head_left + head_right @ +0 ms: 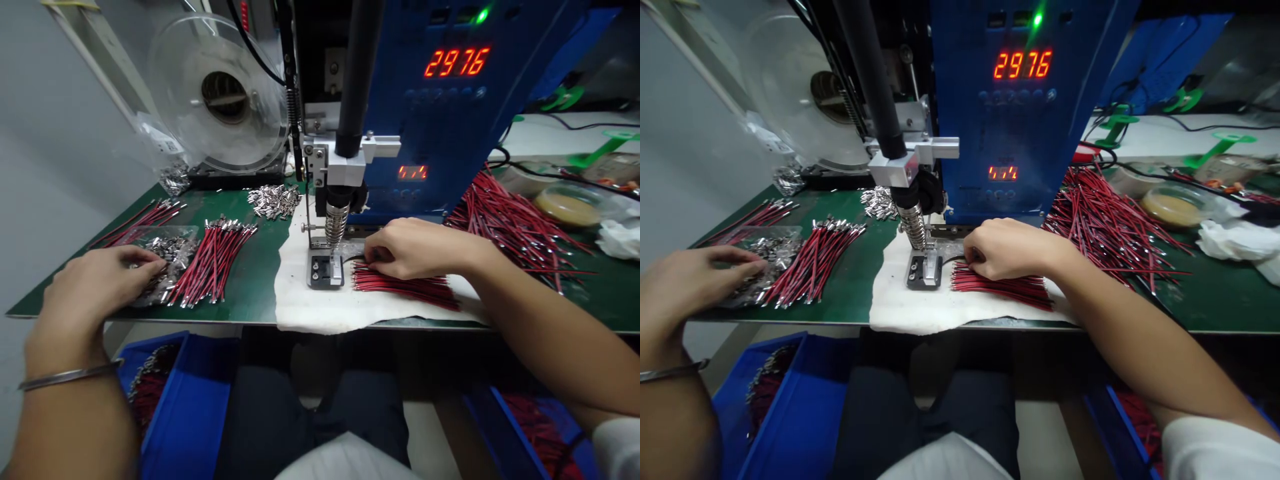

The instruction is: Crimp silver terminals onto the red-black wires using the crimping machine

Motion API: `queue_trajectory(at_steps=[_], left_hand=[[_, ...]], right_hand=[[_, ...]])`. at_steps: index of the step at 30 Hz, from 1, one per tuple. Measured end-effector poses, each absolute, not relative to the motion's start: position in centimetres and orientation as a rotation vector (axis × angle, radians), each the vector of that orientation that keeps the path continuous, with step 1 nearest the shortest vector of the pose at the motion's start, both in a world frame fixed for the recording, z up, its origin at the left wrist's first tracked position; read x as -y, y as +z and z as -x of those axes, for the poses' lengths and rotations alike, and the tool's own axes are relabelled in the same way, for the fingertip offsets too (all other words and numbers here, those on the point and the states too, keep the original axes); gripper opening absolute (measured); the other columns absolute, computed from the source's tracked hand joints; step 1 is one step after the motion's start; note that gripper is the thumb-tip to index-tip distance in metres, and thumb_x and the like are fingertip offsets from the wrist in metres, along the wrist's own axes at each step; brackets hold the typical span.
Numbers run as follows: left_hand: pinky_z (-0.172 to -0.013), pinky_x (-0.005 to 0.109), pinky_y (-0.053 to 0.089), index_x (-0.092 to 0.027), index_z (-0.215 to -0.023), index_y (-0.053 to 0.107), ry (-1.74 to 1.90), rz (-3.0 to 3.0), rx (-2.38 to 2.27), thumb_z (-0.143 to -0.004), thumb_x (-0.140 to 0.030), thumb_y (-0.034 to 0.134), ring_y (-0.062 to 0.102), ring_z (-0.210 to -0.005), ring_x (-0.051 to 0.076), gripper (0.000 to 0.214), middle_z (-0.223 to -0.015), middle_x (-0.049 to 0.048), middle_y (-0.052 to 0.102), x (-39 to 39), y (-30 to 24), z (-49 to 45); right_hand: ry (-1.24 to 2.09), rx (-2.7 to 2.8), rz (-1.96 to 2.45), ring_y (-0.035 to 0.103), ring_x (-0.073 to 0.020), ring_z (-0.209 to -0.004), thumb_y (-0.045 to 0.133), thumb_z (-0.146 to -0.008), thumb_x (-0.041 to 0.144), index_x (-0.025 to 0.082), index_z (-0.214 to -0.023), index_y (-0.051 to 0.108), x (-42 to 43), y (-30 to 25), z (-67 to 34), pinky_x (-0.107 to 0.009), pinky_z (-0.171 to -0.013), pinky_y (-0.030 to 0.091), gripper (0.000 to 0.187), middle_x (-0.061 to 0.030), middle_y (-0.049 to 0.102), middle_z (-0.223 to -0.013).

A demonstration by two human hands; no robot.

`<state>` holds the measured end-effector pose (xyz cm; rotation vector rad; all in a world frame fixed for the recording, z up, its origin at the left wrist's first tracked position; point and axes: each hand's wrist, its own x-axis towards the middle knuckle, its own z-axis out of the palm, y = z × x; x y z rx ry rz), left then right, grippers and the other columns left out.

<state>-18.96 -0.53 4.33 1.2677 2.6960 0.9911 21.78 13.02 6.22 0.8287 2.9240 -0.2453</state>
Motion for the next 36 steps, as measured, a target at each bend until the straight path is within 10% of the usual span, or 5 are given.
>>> queue_trajectory(at_steps=[2,5,8,17,36], left_hand=[[-0.062,0.032,0.029,-0.025,-0.067,0.071,0.66,-1.242,-2.944,-0.061,-0.05,0.072,0.026,-0.05,0.014,0.025,-0.043,-0.0009,0.039,0.8,5.0,17.4],[-0.058,0.03,0.031,-0.023,-0.084,0.073,1.087,-1.352,-2.925,-0.07,-0.05,0.068,0.041,-0.053,0.016,0.031,-0.056,0.0,0.053,1.2,5.4,13.5],[-0.058,0.027,0.039,-0.019,-0.089,0.074,1.632,-1.393,-2.458,-0.069,-0.038,0.073,0.055,-0.061,0.016,0.028,-0.07,0.0017,0.066,1.1,4.8,8.3],[-0.049,0.022,0.04,-0.021,-0.1,0.073,1.733,-1.195,-1.51,-0.079,-0.035,0.066,0.055,-0.058,0.01,0.026,-0.088,0.0057,0.07,-2.2,2.3,-1.5],[-0.053,0.02,0.043,-0.019,-0.085,0.074,1.712,-0.957,-1.318,-0.073,-0.031,0.073,0.057,-0.058,0.009,0.018,-0.078,0.0035,0.069,-2.7,0.3,-3.5]], right_hand=[[-0.306,-2.928,-0.831,0.053,-0.0118,-0.056,0.052,-0.079,0.026,0.022,-0.084,0.069,-13.0,6.4,-21.8,-0.024,-0.053,0.03,0.018,-0.0012,0.067,-0.074],[-0.427,-2.936,-0.784,0.054,-0.0119,-0.06,0.054,-0.079,0.025,0.022,-0.084,0.068,-13.0,6.6,-22.0,-0.023,-0.056,0.034,0.015,-0.0001,0.067,-0.076],[-0.513,-2.944,-0.746,0.057,-0.0124,-0.064,0.055,-0.079,0.023,0.021,-0.083,0.068,-13.1,6.7,-22.1,-0.023,-0.058,0.036,0.014,-0.0001,0.068,-0.078],[-0.747,-2.97,-0.674,0.063,-0.014,-0.075,0.053,-0.085,0.026,0.017,-0.094,0.069,-13.2,6.9,-22.0,-0.024,-0.065,0.046,0.02,-0.0029,0.071,-0.087],[-0.798,-3.233,-0.597,0.057,-0.0152,-0.084,0.045,-0.093,0.028,0.014,-0.099,0.061,-12.6,5.3,-20.6,-0.026,-0.077,0.043,0.022,-0.0073,0.062,-0.096]])
